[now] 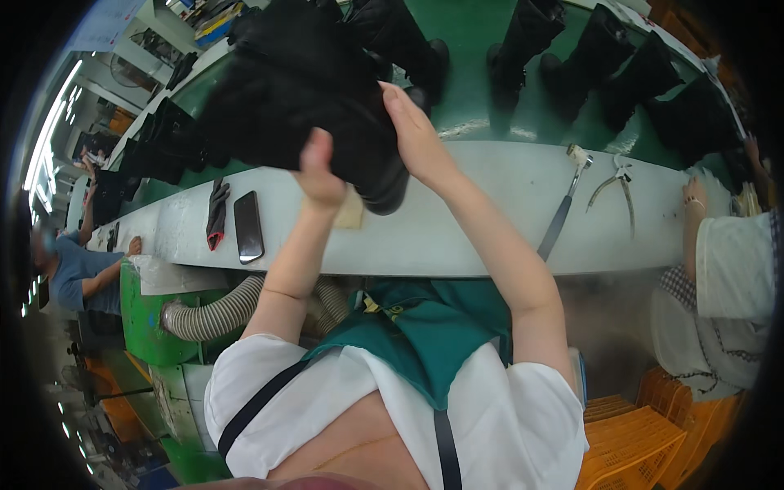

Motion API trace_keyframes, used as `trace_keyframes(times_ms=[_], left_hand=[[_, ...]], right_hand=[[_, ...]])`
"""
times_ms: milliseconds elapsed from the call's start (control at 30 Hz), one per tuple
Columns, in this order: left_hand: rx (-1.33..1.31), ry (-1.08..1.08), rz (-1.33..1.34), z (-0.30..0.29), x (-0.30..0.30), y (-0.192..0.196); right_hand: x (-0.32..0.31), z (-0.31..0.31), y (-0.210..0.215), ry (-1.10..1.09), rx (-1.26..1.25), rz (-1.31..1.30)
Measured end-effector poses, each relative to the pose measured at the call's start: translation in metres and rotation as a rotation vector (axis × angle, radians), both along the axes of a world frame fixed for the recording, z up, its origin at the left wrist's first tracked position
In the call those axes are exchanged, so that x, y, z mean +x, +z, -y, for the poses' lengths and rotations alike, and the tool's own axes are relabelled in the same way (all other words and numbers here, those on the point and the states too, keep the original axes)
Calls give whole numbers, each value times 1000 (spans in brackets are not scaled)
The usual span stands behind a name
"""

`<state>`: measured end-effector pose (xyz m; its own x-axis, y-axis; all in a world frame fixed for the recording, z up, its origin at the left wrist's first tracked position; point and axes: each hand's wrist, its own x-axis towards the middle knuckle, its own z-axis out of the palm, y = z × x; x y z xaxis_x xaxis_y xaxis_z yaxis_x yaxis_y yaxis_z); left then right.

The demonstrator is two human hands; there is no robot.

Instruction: The person picks up black boots from a green conveyor belt one by one, turns them over to inspect the soles, and wipes the exterior with a cloth. The person handles multiple boots sequentially, checking the interior and exterior surfaces before placing them back on the belt.

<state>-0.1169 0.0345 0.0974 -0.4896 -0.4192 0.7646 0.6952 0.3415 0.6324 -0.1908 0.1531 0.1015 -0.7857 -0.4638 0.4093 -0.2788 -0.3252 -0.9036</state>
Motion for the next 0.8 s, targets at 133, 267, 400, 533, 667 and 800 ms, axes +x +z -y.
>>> trace_keyframes(times_ms=[133, 267, 400, 533, 667, 800], left_hand=[[-649, -46, 40, -67, 12, -23], [-622, -255, 279, -117, 19, -35], [-697, -430, 160, -122, 30, -47], [-555, -291, 117, -84, 45, -65], [28, -184, 374, -55, 45, -73], [260, -272, 519, -42, 37, -72]], right_hand=[[-45, -45, -32, 339, -44, 47], [-120, -78, -77, 906, -189, -282], [-68, -97, -53, 869, -371, -248], [-27, -115, -45, 575, -333, -246], [-20, -114, -46, 556, -358, -260], [-12, -111, -41, 546, -359, -198]])
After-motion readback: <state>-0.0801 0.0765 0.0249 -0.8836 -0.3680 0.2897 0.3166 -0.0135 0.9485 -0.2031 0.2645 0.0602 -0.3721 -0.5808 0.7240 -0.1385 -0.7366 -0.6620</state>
